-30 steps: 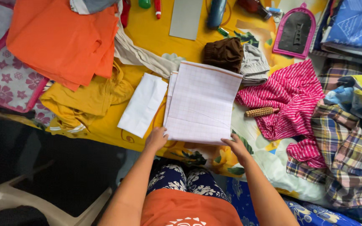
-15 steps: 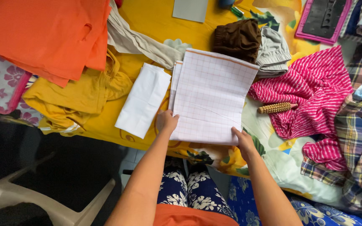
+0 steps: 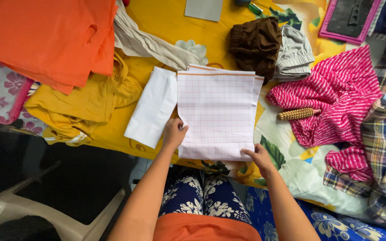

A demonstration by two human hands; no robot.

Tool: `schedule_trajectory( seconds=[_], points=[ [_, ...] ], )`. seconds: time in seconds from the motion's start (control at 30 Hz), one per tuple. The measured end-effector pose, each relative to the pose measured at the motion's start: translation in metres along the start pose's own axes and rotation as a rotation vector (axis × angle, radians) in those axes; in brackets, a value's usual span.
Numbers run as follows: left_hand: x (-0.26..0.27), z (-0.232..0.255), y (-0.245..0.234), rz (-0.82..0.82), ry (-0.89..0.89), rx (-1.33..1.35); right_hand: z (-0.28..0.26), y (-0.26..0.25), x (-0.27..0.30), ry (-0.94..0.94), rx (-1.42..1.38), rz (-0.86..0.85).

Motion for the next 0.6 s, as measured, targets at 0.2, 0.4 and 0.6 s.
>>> schedule_trajectory(
  seconds=[0.2, 0.4, 0.6],
  points=[
    [-0.074, 0.005, 0.030, 0.334, -0.044, 0.227, -0.052, -0.005, -0.067, 0.025, -0.025, 0.143],
    [-0.096, 0.072, 0.017, 0.301, 0.090, 0.011, -0.108, 0.004, -0.086, -0.159, -0.051, 0.131],
    [-0.111, 0.101, -0.002, 0.258, 0.109, 0.101, -0.059, -0.005, -0.093, -0.298, -0.229, 0.229]
  ],
)
Point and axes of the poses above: each hand's wrist, its own x-axis away from the middle knuckle, its own y-axis out of the palm, z = x × y, the point moved 4 cm from there along -x, towards the middle knuckle, and after that the axes turned 3 degrees about -x, right-handed, at the moved point
